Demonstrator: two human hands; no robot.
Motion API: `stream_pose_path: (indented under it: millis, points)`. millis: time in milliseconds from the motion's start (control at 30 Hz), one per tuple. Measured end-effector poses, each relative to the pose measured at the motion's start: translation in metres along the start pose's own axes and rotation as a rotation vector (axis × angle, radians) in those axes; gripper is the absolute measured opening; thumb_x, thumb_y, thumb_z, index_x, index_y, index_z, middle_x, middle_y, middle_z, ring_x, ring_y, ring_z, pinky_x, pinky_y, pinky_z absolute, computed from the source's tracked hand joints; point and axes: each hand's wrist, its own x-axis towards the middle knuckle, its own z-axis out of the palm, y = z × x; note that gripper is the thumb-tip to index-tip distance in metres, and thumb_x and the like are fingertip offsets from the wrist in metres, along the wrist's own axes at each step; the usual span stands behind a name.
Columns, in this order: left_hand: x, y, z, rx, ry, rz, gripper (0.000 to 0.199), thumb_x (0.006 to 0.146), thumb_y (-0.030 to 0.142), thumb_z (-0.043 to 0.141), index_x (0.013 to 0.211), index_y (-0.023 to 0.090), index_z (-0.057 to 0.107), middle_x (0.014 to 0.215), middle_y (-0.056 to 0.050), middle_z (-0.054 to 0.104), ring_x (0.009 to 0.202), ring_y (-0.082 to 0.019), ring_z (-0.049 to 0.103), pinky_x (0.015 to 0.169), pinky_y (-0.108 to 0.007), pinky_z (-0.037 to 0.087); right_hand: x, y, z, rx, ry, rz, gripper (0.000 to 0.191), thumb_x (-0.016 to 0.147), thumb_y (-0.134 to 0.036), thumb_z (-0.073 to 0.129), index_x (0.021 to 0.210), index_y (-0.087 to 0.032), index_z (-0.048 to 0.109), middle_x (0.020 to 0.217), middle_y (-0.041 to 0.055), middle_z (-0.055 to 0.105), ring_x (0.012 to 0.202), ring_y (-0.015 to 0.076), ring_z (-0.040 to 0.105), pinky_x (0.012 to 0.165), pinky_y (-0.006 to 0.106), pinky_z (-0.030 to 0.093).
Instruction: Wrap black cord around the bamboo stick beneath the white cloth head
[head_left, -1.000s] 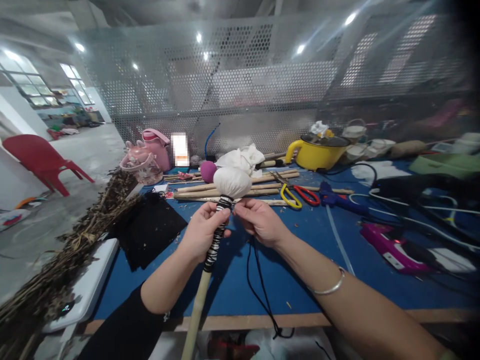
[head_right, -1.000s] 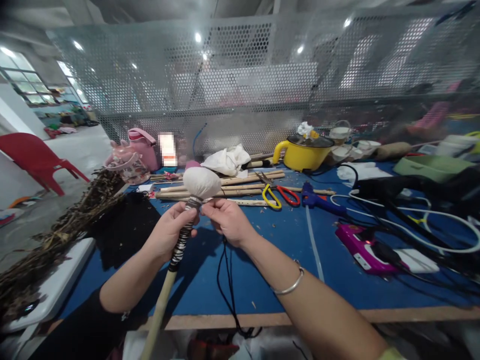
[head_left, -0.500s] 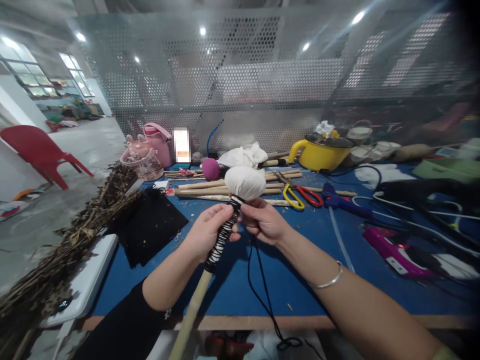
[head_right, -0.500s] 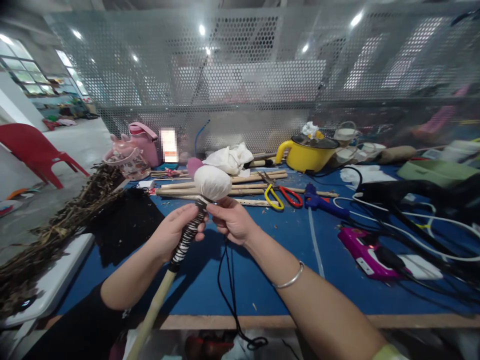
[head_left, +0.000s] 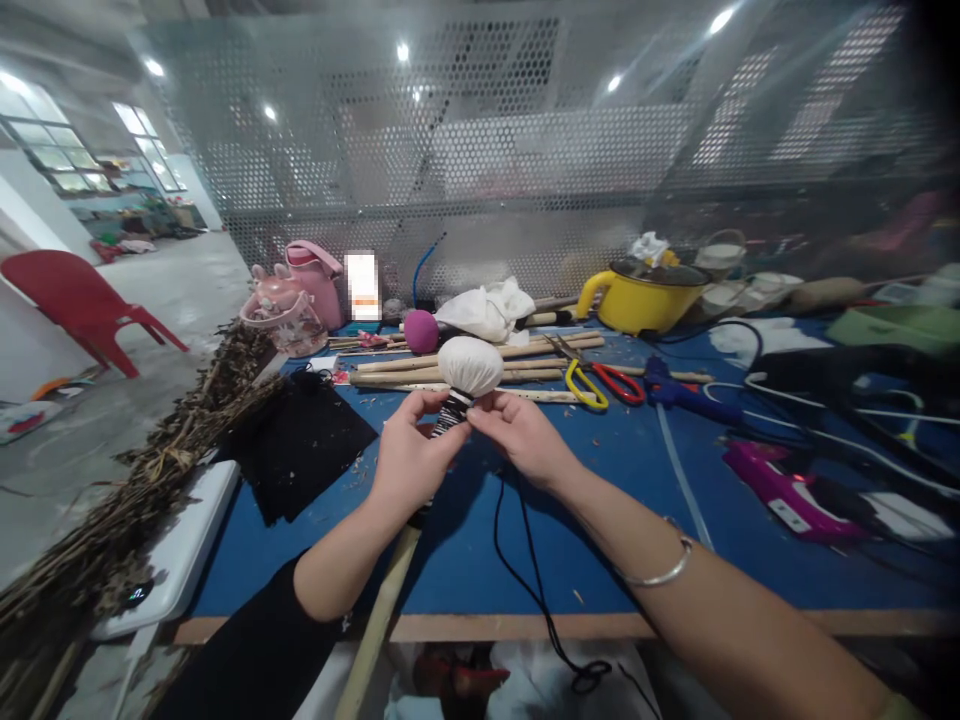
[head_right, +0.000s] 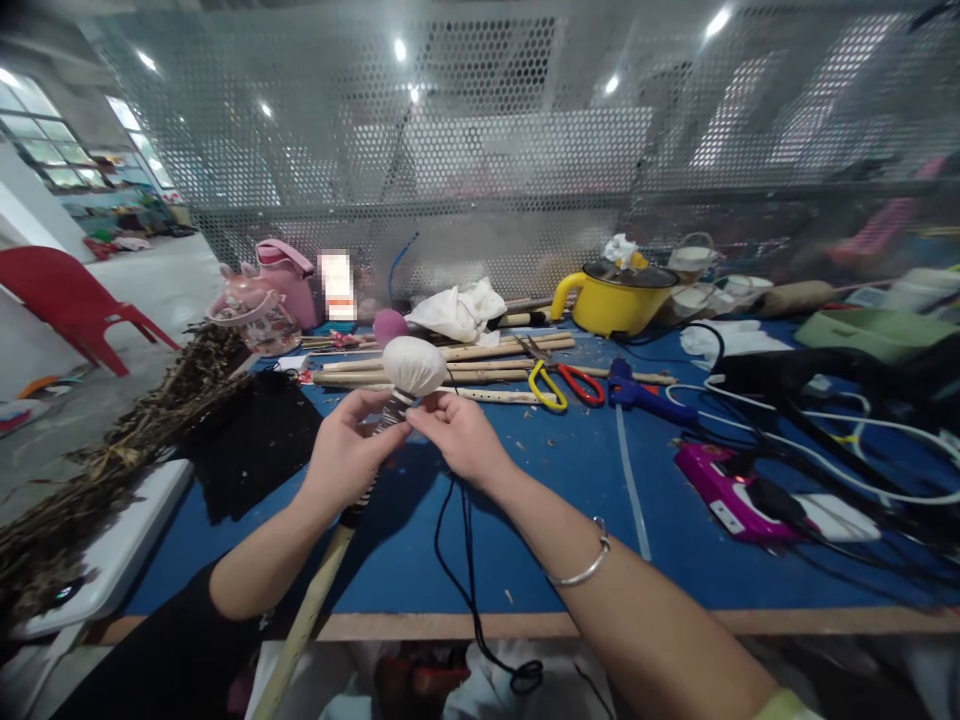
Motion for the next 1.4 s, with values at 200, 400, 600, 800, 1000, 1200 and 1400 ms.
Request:
stream_pose_path:
  millis: [200,400,600,800,1000,1200,1400]
  points:
    - [0.0,0.005,-0.001,0.002,-0.017,-0.011,0.036,0.064,0.027,0.067,0.096,0.016,0.054,0.082,-0.001,0.059,0.047,-0.006,0.049,0.038,-0.019,0.043,-0.003,-0.004,-0.01,0.063,-0.005,0.001,0.022,0.07,-0.036,0.065,0.073,-0.015,0.061,0.04,-0.0094,0.032,0.034,0.0036,0.022,0.034,0.019,0.015]
    - [-0.002,0.009,-0.001,-0.073,-0.002,-0.054,0.039,0.062,0.025,0.069,0.096,0.016,0.054,0.081,0.0,0.06,0.048,-0.006,0.049,0.039,-0.018,0.045,0.002,0.002,-0.008,0.184,0.011,0.084,0.026,0.066,-0.036,0.069,0.073,-0.015,0.058,0.041,-0.0101,0.033,0.033,0.0024,0.02,0.031,0.017,0.013]
    - [-0.002,0.011,0.0,-0.227,-0.041,-0.143,0.041,0.059,0.023,0.072,0.095,0.016,0.052,0.086,-0.001,0.06,0.052,-0.008,0.056,0.042,-0.02,0.048,0.006,0.003,-0.007,0.304,-0.046,0.152,0.029,0.063,-0.031,0.074,0.075,-0.017,0.05,0.043,-0.0123,0.03,0.034,0.0012,0.015,0.03,0.014,0.01]
    - [0.0,0.009,-0.001,-0.467,-0.258,-0.307,0.032,0.064,0.027,0.071,0.087,0.015,0.054,0.076,0.0,0.061,0.06,-0.011,0.062,0.05,-0.02,0.051,0.009,0.008,-0.013,0.473,-0.125,0.223,0.034,0.056,-0.029,0.078,0.079,-0.013,0.058,0.044,-0.0095,0.039,0.033,-0.0002,0.018,0.031,0.014,0.008]
    - [0.003,0.001,-0.005,-0.289,-0.413,-0.428,0.036,0.074,0.042,0.058,0.093,0.012,0.057,0.091,-0.012,0.065,0.065,-0.015,0.064,0.051,-0.023,0.049,0.009,0.019,-0.016,0.519,-0.034,0.3,0.029,0.053,-0.024,0.079,0.063,-0.013,0.054,0.041,-0.0095,0.034,0.033,0.0003,0.023,0.03,0.013,0.011]
    - [-0.005,-0.008,0.006,0.302,0.02,0.168,0.052,0.064,0.033,0.069,0.109,0.017,0.05,0.105,-0.009,0.06,0.078,-0.016,0.059,0.071,-0.03,0.047,0.011,0.022,-0.007,0.458,0.02,0.325,0.031,0.057,-0.027,0.077,0.075,-0.014,0.055,0.043,-0.0112,0.034,0.033,-0.0002,0.016,0.03,0.014,0.008]
    - [-0.003,-0.015,0.004,0.359,0.068,0.194,0.032,0.067,0.025,0.064,0.097,0.016,0.056,0.092,-0.006,0.063,0.07,-0.014,0.059,0.067,-0.028,0.045,0.009,0.019,-0.004,0.333,-0.066,0.254,0.031,0.063,-0.036,0.073,0.074,-0.015,0.053,0.042,-0.0124,0.025,0.036,0.0009,0.011,0.031,0.014,0.007]
